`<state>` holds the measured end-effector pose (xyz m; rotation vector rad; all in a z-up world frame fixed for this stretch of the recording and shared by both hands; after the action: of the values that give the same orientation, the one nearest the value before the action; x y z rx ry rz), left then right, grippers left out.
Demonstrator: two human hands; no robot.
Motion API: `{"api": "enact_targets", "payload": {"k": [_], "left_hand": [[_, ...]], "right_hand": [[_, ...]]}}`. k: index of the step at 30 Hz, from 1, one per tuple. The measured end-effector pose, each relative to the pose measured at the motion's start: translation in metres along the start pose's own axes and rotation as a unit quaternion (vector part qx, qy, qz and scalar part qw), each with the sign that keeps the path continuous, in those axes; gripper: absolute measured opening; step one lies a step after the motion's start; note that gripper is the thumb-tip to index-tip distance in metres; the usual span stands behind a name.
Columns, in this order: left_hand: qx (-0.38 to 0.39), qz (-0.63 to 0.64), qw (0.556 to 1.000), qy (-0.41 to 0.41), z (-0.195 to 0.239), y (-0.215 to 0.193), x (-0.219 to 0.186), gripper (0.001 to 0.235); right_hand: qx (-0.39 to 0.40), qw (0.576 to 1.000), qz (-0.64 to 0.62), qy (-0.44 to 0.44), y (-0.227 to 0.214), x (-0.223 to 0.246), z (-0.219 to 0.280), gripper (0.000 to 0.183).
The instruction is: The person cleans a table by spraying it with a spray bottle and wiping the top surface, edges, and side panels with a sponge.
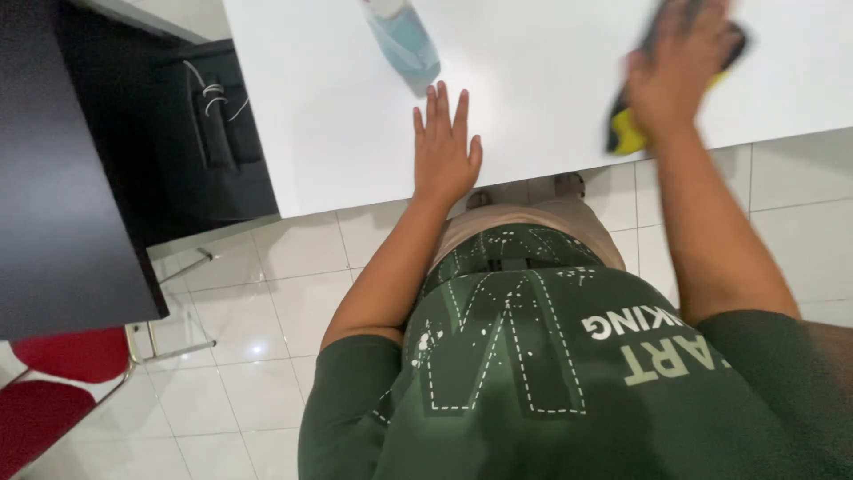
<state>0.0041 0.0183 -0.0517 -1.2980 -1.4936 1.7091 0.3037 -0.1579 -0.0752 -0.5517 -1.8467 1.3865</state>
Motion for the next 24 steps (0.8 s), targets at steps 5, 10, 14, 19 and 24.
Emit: {"api": "enact_targets", "payload": {"k": [5, 10, 14, 19, 24], "left_hand": [[-0.029, 0.019, 0.999, 0.006, 0.004, 0.001, 0.006, 0.073], [0.007, 0.009, 1.000, -0.005, 0.007, 0.007, 0.011, 0.074], [0.019, 0.004, 1.000, -0.010, 0.007, 0.005, 0.006, 0.073], [0.021, 0.012, 1.000, -0.008, 0.006, 0.003, 0.006, 0.075], [0.008, 0.016, 1.000, -0.003, 0.002, -0.002, 0.005, 0.076]], "right_hand": [[0.130, 0.965, -0.042, -0.225, 0.029, 0.177, 0.086, 0.079], [0.172, 0.952, -0.066, -0.245, 0.025, 0.134, 0.110, 0.073], [0.090, 0.985, -0.038, -0.142, -0.016, -0.005, 0.056, 0.079], [0.041, 0.968, -0.198, 0.150, -0.040, -0.142, -0.020, 0.070], [-0.066, 0.997, 0.020, 0.023, -0.013, -0.056, -0.073, 0.072]]}}
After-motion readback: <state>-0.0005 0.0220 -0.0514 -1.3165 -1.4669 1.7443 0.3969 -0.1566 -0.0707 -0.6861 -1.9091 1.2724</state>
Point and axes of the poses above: each hand's wrist, its own z-axis away from the middle knuckle, its own y-axis out of the palm, x = y × z, the point moved 9 cm from there along -z, towards the middle knuckle, and after that the axes turned 9 degrees about y, right-handed, at the moved point
